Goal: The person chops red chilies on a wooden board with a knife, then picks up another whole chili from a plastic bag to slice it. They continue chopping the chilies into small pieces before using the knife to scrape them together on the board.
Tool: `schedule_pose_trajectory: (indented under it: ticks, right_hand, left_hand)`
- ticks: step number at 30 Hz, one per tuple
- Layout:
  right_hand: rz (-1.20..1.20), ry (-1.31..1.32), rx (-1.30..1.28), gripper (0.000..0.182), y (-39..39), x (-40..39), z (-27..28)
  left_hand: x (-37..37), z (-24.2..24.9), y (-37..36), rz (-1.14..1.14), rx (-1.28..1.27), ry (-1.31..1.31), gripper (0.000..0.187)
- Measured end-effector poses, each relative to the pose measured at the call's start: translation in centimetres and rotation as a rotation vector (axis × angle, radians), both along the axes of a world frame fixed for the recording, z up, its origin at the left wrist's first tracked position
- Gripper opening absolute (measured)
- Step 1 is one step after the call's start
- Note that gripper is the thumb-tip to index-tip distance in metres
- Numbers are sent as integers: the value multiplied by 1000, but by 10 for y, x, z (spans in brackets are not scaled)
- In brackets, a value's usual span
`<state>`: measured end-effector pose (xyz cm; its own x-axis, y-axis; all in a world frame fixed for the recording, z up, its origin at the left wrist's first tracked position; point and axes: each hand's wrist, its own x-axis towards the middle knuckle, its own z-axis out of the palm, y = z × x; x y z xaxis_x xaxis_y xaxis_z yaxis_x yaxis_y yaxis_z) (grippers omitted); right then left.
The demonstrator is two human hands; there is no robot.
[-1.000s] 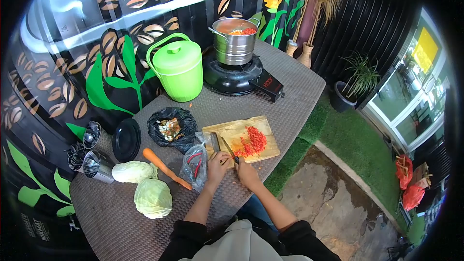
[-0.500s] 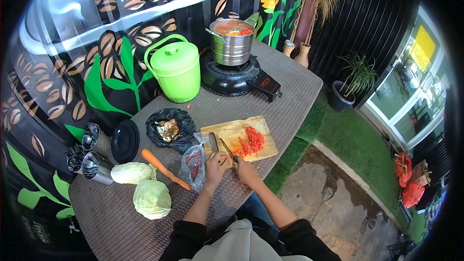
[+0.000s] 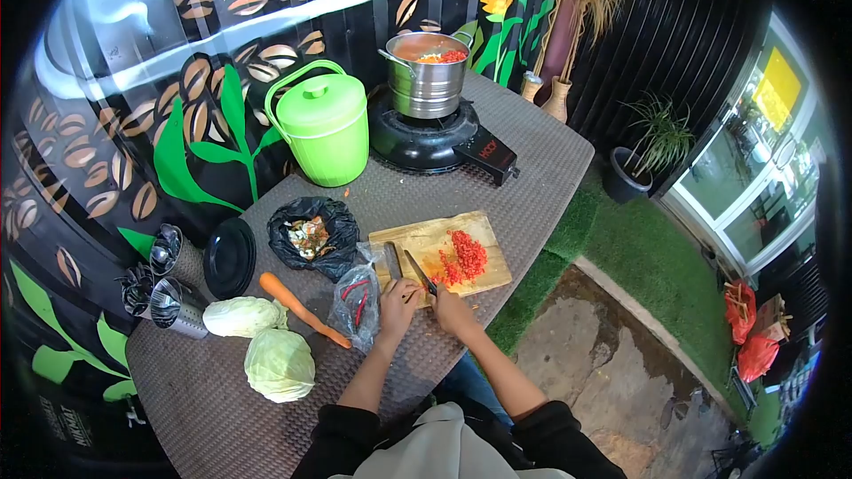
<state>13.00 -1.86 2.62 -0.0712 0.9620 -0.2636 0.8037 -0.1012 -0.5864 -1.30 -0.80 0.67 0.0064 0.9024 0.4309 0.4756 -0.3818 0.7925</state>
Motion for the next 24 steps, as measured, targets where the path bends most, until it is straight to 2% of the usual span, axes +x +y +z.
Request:
schedule_pose_trajectory:
  ticks: [5,8,10,14,16,20,24]
  right_hand:
    - [-99,-60,87,37,-16,-14,-5]
    - [-93,-62,37,37,-7,-10,4]
    - [-7,-12,-5,36,1,0,6]
    - [27,-21,22,32,-10,1,9]
    - [-82,-50,80,33,-21,-9,6]
    - [-123,-16,40,32,-16,-12,6]
    - [-7,5,20,32,5,4,0]
  left_hand:
    - [1,-6,3,-5,-66,-91,14]
    - [2,-9,3,-15,-66,-81,15]
    - [2,-4,1,-6,-78,-88,15]
    - [2,0,-1,8,-74,-53,15]
    - [2,1,-1,14,-83,-66,15]
    - [2,-2,0,-17,-90,-73,14]
    - [3,6,-3,23,-85,-47,13]
